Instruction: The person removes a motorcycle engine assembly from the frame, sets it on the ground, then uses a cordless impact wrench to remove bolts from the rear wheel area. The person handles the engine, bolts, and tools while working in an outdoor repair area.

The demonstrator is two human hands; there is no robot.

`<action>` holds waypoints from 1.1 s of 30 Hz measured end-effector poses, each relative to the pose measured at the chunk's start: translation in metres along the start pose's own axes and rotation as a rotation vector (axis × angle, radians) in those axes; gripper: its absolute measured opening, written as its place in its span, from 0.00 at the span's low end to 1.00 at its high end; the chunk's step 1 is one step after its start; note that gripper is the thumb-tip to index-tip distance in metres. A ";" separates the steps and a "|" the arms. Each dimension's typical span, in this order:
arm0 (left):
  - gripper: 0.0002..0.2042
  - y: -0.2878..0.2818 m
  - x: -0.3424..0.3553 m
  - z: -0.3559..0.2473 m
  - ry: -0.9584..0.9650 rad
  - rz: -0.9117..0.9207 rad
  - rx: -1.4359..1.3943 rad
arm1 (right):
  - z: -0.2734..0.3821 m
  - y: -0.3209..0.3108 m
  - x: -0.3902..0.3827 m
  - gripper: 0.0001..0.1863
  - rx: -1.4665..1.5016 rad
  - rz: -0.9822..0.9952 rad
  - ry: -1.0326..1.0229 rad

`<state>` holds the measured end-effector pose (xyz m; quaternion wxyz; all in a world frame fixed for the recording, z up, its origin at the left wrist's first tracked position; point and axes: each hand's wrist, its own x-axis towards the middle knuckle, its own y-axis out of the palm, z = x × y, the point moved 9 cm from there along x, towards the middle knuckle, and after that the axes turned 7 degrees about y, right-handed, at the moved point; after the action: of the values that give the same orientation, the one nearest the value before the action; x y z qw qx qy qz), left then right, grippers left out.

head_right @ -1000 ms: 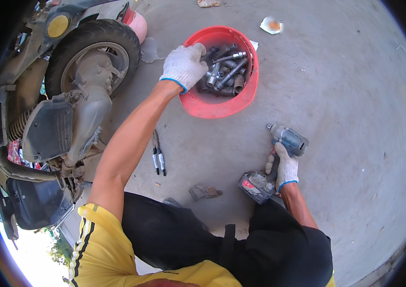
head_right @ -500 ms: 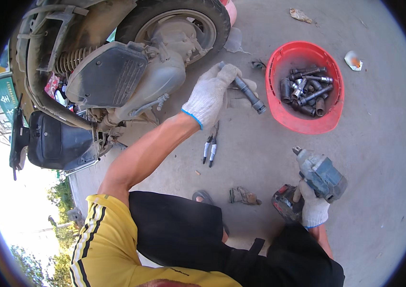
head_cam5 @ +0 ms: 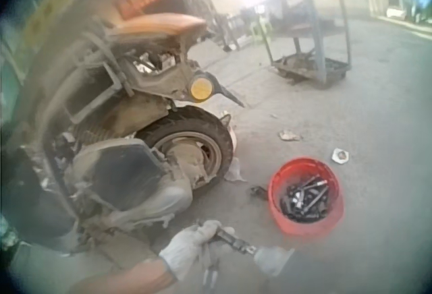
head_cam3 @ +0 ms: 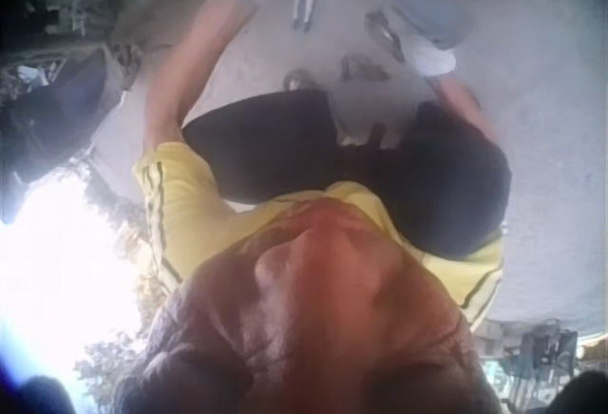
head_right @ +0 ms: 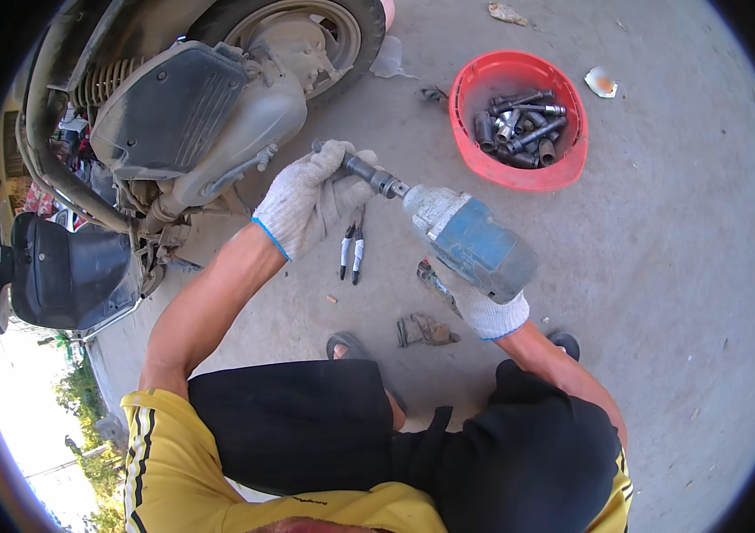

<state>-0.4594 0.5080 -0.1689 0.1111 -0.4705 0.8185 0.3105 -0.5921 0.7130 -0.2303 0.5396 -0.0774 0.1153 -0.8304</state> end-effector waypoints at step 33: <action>0.10 -0.052 0.004 -0.017 0.023 -0.202 0.148 | 0.046 0.060 0.050 0.21 -0.050 0.127 -0.301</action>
<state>-0.4160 0.4759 -0.1783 0.1667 -0.5444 0.7889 0.2311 -0.5476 0.6388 -0.2025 0.6001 -0.2070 0.0585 -0.7705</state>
